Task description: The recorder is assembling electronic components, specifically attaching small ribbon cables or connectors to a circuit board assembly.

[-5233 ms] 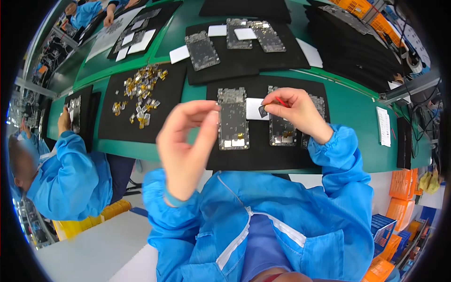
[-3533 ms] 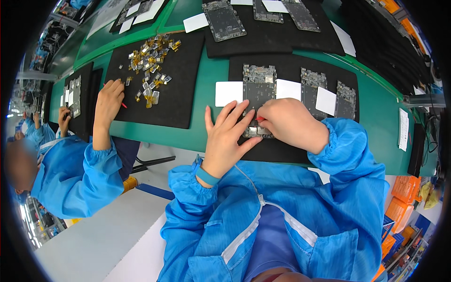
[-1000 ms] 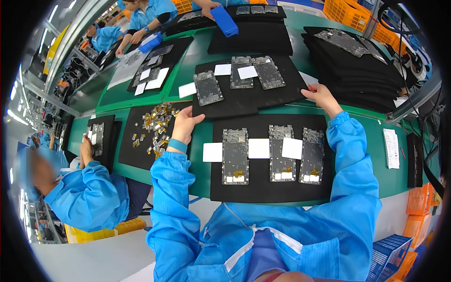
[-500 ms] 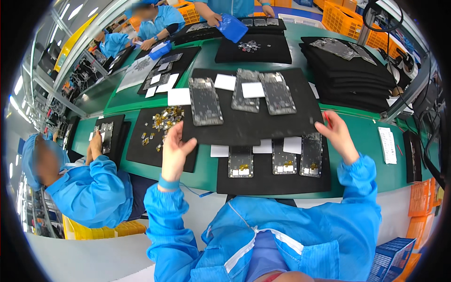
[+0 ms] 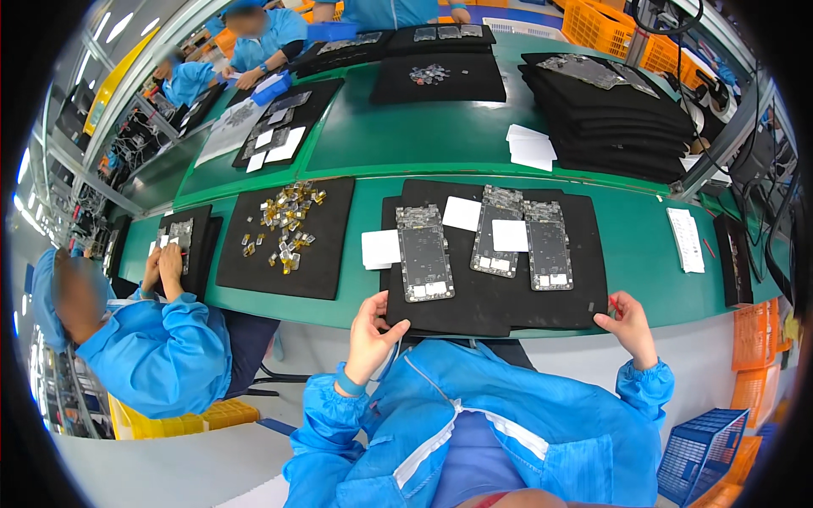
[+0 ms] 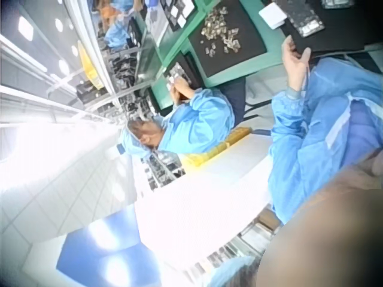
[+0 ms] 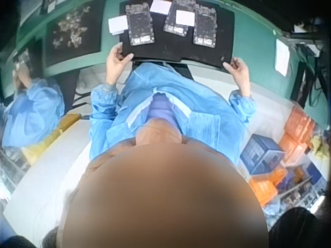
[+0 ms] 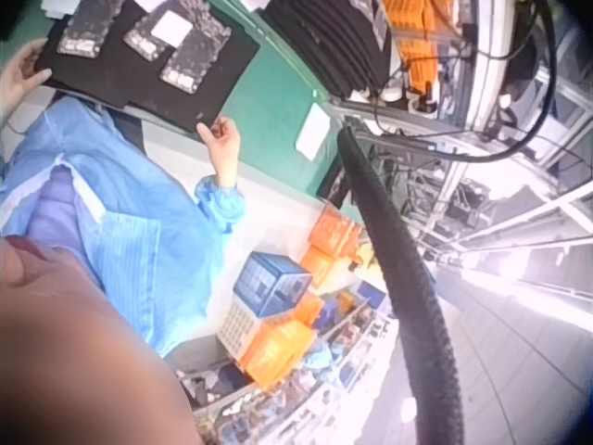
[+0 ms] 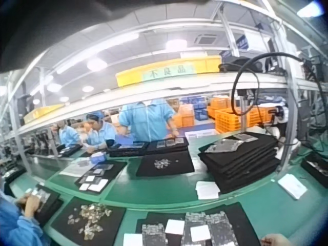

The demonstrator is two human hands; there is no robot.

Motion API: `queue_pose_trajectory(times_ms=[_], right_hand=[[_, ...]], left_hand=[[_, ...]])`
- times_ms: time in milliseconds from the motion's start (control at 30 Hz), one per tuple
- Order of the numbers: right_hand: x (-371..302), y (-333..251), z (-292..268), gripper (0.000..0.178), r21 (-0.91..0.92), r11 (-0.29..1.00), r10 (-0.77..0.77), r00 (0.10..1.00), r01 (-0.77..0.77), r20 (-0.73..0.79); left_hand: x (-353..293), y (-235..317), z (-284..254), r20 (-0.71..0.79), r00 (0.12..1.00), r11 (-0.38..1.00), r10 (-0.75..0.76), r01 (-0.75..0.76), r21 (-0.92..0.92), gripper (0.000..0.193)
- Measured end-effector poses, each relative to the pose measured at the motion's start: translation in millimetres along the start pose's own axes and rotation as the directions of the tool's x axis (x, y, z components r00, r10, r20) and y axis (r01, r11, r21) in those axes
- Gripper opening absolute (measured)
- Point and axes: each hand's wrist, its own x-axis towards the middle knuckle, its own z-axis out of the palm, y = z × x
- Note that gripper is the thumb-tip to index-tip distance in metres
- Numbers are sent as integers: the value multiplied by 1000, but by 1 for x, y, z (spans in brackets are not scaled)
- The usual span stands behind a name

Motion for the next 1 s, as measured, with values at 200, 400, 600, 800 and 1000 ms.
queue_pose_trajectory(times_ms=[200, 400, 600, 800, 1000], right_hand=[[25, -38, 17, 34, -454, 843, -397, 903, 287, -166], [86, -97, 72, 48, -456, 643, -556, 785, 615, 275], [116, -100, 77, 100, -575, 593, -493, 819, 563, 293], [97, -85, 88, 100, -718, 616, -428, 903, 324, 40], [90, -82, 85, 84, -753, 649, -353, 920, 110, -170]], left_hand=[[14, 42, 8, -6, 924, 700, 382, -284, 656, 53], [47, 59, 74, 471, 757, 405, 453, -645, 648, 59], [72, 43, 118, 353, 810, 398, 468, -550, 734, 81], [73, 31, 141, 273, 834, 348, 480, -466, 813, 68], [50, 33, 154, 282, 815, 310, 507, -477, 822, 50]])
